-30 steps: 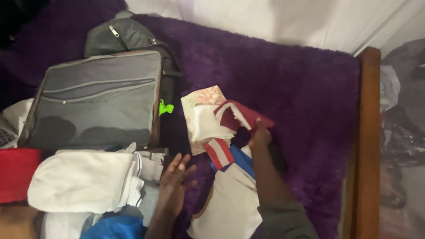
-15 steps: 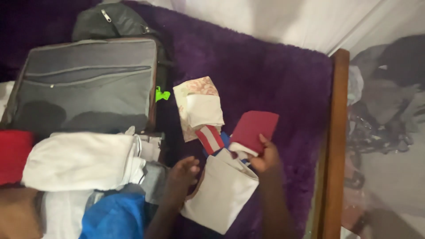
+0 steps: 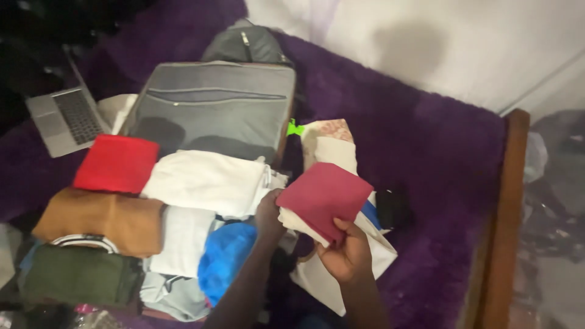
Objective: The recorder is folding clothes and packing them into a suitcase.
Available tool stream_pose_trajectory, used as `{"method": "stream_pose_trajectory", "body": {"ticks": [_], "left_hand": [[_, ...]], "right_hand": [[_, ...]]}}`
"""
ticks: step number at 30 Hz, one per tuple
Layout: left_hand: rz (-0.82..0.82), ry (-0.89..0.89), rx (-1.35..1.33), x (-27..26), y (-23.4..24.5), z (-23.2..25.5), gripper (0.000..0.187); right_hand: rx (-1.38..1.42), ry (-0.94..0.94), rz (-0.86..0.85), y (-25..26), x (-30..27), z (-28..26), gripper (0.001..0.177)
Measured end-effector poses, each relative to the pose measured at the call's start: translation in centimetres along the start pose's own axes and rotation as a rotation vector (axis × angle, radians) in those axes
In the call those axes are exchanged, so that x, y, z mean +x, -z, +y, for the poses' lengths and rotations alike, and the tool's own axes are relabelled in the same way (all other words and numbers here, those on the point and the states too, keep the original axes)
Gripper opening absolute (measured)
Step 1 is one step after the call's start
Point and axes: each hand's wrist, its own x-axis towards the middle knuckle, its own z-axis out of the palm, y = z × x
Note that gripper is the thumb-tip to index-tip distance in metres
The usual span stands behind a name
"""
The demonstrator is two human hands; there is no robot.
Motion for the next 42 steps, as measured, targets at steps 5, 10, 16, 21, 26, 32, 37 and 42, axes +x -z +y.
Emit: {"method": "stream_pose_trajectory", "body": {"ticks": [5,10,16,21,26,32,37,42], "left_hand": [[-0.299,0.306,-1.502,-1.3,0.4,-1.0,0.037],[-0.228,-0.046,-1.283,-4.4,2.2,1.2,0.039],[-0.259,0.042,-1.378,-5.6,3.7,3.0,0.034],[-0.562,0.162,-1.605,-8.0,5.2,2.7,0.044],[-0.209,-0.027,-0.994,-6.9,4.3,-5.5,0.067],[-0.103,-0.338,-0.551,-8.3,5.6,-1.9,0.085],[0.065,0.31,-1.333,-10.2,9.7,-1.9,0.056],[0.451,0.101,-1.362,-13.4,13.7,-5.6,0.045]], "right_hand": [[-0.009,-0.036,-0.287,7.0,4.6,1.8,0.032],[-0.081,-0.083,-0.39,6.1,3.2,1.4,0.028],[-0.551,0.159,-0.129,3.8,0.2,1.1,0.037],[-0.309,-0.094,-0.373,3.8,0.7,0.5,0.048],[-0.617,0.305,-0.277,2.3,2.2,0.5,0.048],[-1.345,0.851,-0.655,0.4,1.8,7.2,0.045],[-1.939,1.238,-1.229,-4.1,-2.5,10.2,0.042],[-1.754,0.48,-1.177,-1.2,-1.9,13.7,0.042]]}}
